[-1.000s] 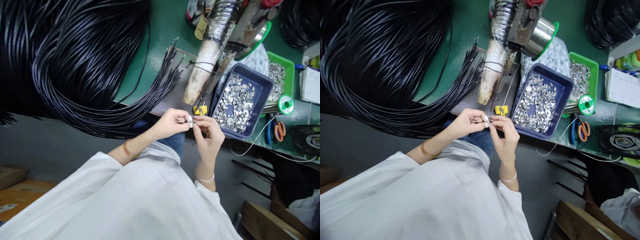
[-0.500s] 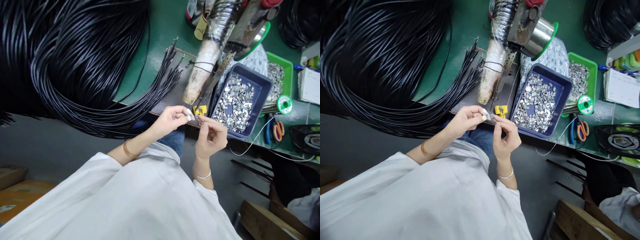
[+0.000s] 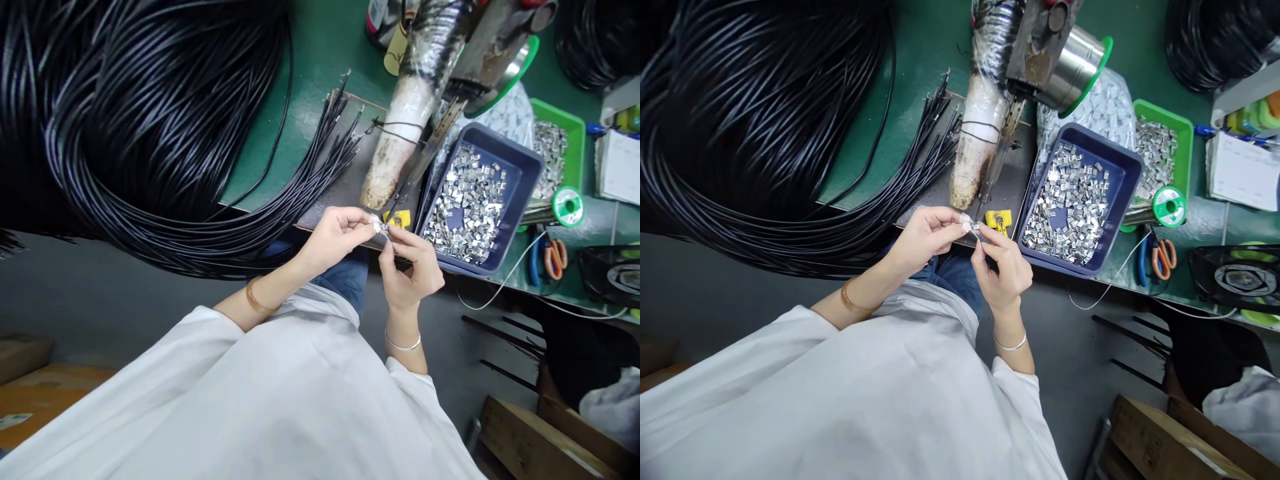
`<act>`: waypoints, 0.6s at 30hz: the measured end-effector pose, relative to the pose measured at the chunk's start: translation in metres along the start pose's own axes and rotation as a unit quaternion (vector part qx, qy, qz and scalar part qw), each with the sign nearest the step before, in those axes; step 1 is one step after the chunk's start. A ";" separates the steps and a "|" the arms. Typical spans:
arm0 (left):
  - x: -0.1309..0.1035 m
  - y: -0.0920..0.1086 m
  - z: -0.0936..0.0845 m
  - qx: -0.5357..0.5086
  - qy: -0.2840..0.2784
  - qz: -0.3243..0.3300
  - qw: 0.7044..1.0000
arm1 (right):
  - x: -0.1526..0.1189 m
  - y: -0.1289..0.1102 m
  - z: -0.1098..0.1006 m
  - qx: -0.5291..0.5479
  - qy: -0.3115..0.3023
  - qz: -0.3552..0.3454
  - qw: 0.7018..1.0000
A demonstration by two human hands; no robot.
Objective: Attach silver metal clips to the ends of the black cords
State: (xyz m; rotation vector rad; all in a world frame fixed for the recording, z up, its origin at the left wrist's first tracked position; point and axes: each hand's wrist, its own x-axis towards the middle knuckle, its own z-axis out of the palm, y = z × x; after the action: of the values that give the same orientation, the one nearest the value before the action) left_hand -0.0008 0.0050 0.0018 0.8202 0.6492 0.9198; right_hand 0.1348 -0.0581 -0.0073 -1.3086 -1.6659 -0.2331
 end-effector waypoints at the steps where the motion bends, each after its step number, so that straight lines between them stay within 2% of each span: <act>1: 0.001 -0.001 0.000 0.001 0.003 0.006 1.000 | 0.000 0.000 0.001 0.002 0.003 0.004 1.000; 6: 0.003 -0.003 0.000 0.019 0.025 0.036 0.999 | 0.003 0.001 0.005 0.014 0.014 0.036 0.999; 9: 0.003 -0.002 0.000 0.018 0.022 0.028 0.999 | 0.004 0.002 0.005 -0.005 0.019 0.035 0.999; 18: 0.002 0.000 0.000 0.012 0.012 0.010 1.000 | 0.000 0.005 0.005 -0.023 0.004 -0.026 0.999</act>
State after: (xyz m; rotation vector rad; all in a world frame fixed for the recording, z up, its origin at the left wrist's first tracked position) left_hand -0.0001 0.0064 0.0013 0.8407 0.6748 0.9427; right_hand 0.1359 -0.0531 -0.0117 -1.2986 -1.6973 -0.3090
